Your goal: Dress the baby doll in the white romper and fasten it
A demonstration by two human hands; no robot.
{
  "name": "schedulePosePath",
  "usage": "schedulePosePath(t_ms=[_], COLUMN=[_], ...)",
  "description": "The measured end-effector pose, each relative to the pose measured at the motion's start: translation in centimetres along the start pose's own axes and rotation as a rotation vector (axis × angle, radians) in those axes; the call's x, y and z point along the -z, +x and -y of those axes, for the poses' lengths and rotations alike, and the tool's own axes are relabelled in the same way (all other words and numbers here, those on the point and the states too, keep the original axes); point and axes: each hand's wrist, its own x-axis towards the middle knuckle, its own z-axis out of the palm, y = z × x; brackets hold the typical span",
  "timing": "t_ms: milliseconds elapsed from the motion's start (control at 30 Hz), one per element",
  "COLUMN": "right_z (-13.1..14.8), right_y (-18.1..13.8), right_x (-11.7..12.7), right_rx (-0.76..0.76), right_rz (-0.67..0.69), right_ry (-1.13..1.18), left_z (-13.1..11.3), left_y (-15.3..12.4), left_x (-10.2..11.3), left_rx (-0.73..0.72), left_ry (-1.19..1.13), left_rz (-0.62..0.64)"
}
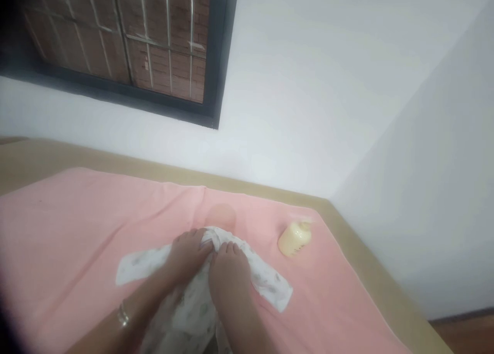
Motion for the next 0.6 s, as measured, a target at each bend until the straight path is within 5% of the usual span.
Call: schedulePosePath(t_ms=[600], right_z=[-3.5], right_y=[2.0], right_x=[-0.8], right_rx=[-0.051], right_rz=[0.021], right_ry=[0.241], left_z=[-0.7], left_y=[-1.9], left_x=[3.0], left_rx=[-0.132], left_ry=[0.062], left_rz=[0.092])
